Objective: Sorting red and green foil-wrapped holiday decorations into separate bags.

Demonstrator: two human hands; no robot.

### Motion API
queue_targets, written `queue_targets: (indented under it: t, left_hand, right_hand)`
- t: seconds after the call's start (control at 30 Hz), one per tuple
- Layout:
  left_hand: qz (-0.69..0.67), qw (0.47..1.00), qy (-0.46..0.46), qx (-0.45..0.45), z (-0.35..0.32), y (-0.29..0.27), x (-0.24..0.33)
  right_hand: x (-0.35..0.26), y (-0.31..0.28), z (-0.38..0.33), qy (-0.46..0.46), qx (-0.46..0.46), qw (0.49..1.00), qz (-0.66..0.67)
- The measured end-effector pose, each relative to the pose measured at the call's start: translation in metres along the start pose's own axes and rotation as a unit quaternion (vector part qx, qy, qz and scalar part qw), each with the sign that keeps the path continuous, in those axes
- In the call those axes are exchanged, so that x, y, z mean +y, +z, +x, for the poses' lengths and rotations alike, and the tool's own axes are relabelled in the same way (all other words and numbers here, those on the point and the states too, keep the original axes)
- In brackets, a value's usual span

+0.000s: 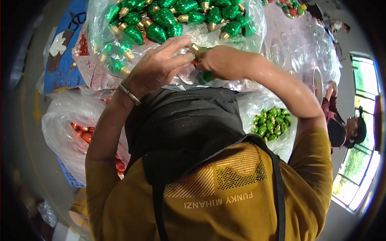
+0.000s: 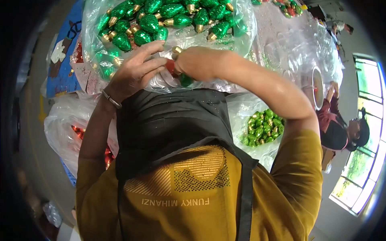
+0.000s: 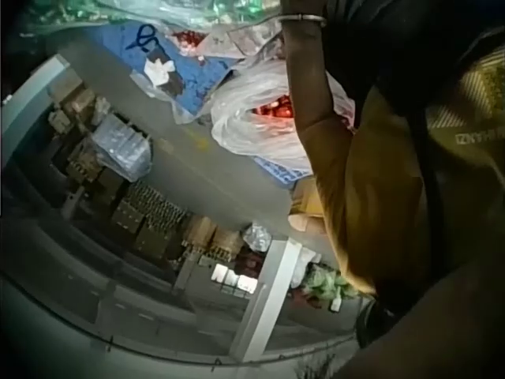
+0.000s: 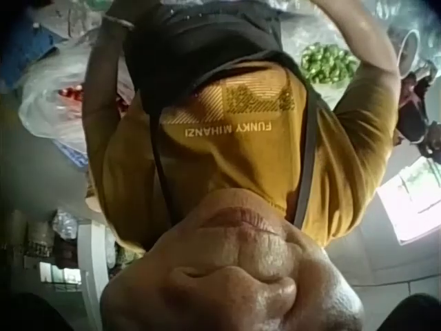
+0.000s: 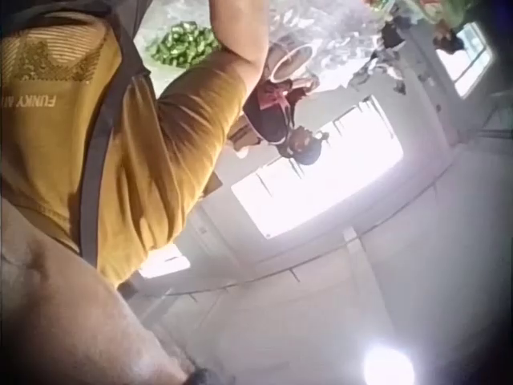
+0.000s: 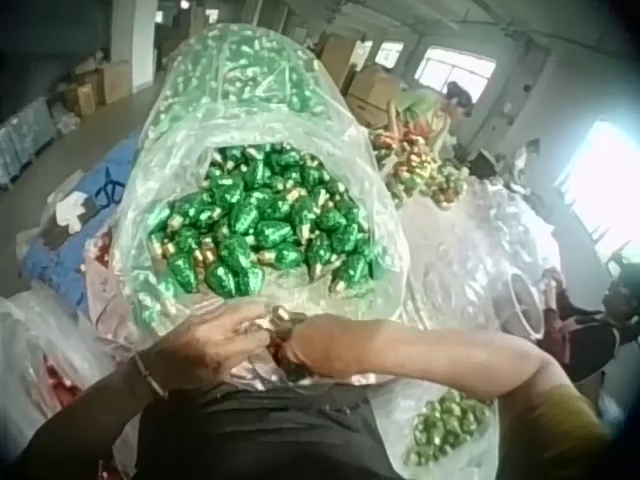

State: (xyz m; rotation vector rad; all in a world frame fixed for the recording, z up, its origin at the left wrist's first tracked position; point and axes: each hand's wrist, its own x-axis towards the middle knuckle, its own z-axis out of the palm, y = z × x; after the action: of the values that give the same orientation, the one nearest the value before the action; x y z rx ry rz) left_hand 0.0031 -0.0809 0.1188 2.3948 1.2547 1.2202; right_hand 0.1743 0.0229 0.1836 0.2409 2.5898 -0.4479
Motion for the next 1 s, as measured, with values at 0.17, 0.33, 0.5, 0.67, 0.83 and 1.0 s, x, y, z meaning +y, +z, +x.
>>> queue_targets:
  t: [0.17,0.33,0.5,0.67,0.83,1.0]
  left_hand:
    - [0.010,1.000,0.003,-0.013,0.001,0.001,-0.007]
    - [0.021,0.999,0.023,-0.036,0.011,0.003,0.001]
    - [0.054,0.996,0.035,-0.058,0.011,0.006,-0.003]
    - [0.081,0.993,0.042,-0.078,0.018,0.009,0.003]
    - [0.128,0.987,0.043,-0.092,0.023,0.007,0.012]
    - [0.132,0.989,0.006,-0.073,0.028,-0.008,0.011]
  right_hand:
    - [0.017,-0.011,0.016,-0.051,-0.030,0.998,0.033]
    - [0.029,0.032,0.037,0.043,-0.176,0.983,-0.030]
    - [0.037,0.038,0.046,0.036,-0.066,0.997,-0.007]
    - [0.045,0.039,0.043,-0.057,-0.027,0.998,0.012]
    - [0.025,0.018,-0.001,-0.024,0.056,0.998,0.024]
    - [0.031,0.045,-0.126,0.037,0.544,0.806,0.233]
